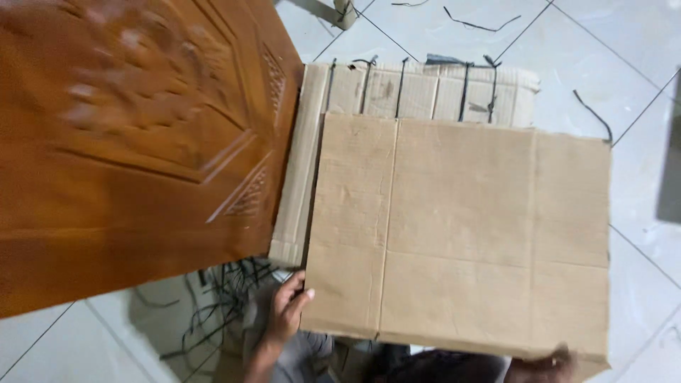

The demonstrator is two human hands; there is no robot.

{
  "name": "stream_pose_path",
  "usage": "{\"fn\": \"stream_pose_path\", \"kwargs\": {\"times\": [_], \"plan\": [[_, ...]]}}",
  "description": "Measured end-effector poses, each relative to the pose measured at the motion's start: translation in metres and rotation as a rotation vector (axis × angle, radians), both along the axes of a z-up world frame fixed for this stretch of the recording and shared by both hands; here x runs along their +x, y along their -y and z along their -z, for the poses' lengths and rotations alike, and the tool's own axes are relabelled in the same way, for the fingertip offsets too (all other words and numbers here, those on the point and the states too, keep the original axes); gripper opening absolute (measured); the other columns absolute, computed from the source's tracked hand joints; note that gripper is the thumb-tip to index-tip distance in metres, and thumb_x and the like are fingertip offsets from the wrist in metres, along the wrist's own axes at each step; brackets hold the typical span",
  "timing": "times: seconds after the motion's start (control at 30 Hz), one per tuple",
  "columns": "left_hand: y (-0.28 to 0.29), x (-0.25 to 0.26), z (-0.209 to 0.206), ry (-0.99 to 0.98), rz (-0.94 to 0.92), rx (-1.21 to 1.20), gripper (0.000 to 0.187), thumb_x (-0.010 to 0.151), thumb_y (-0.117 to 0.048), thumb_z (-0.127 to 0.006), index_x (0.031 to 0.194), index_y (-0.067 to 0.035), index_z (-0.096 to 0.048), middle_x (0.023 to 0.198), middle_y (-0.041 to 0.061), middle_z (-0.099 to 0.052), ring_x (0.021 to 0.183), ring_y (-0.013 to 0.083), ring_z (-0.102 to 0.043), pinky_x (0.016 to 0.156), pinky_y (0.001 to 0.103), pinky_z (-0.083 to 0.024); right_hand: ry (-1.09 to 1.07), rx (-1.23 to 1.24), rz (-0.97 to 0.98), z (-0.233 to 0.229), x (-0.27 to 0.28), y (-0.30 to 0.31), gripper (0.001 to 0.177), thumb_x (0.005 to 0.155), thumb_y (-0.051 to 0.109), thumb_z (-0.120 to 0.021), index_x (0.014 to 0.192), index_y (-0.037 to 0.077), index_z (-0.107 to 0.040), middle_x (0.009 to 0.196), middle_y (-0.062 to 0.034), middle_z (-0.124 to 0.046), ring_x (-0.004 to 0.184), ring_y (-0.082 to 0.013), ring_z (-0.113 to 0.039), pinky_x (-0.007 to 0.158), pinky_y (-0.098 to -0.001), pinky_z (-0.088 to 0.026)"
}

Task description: Packaging a wooden chair using cardboard sheets and plastic straps for protection during transport.

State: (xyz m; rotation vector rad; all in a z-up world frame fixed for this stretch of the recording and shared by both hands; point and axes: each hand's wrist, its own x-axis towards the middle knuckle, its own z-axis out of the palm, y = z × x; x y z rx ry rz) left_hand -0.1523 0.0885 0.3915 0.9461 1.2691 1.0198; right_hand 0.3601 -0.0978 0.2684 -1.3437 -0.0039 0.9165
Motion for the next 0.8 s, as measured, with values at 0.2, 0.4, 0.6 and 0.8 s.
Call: {"fn": "stream_pose_path", "kwargs": {"times": [0.2, 0.4, 0.6, 0.8], "plan": [[0.015, 0.009, -0.052, -0.116, 0.042, -0.023, 0.041, 0.090, -0.009, -0.057, 0.131, 0.000, -0.059, 0.095, 0.008, -0.071, 0.069, 0.0130, -0.056, 0.060, 0.025, -0.046, -0.160, -0.109, 0.172, -0.225, -0.015, -0.130, 0.015, 0.098, 0.022, -0.074, 0.111, 0.019, -0.068, 0.094, 0.0159, -0.071, 0.093, 0.0049, -0.070, 0.098, -0.0117, -0.060], [0.043, 0.058, -0.157, -0.821, -0.006, -0.377, 0.079, 0.092, -0.020, -0.070, 0.158, -0.008, -0.029, 0.163, 0.016, -0.033, 0.147, 0.0330, -0.040, 0.117, 0.051, -0.040, 0.143, -0.050, -0.114, -0.399, -0.047, -0.092, 0.050, 0.101, 0.021, -0.066, 0.140, 0.010, -0.036, 0.125, -0.0053, -0.062, 0.112, -0.0125, -0.069, 0.092, -0.0208, -0.059], [0.066, 0.142, -0.376, -0.490, 0.145, -0.092, 0.059, 0.097, -0.039, -0.061, 0.145, -0.006, -0.050, 0.148, 0.020, -0.050, 0.089, 0.0238, -0.070, 0.066, 0.034, -0.063, 0.159, -0.043, -0.307, -0.519, -0.104, -0.049, 0.044, 0.085, 0.009, -0.072, 0.125, 0.009, -0.053, 0.126, -0.0121, -0.062, 0.120, -0.0295, -0.061, 0.111, -0.0462, -0.051], [0.066, 0.173, -0.539, -0.208, 0.232, 0.099, 0.088, 0.093, -0.061, -0.058, 0.155, -0.005, -0.031, 0.164, 0.025, -0.029, 0.146, 0.0466, -0.039, 0.110, 0.065, -0.043, 0.268, -0.150, -0.682, -0.594, -0.168, -0.034, 0.066, 0.079, 0.003, -0.076, 0.139, 0.007, -0.048, 0.123, -0.0231, -0.068, 0.102, -0.0346, -0.074, 0.089, -0.0473, -0.065]]}}
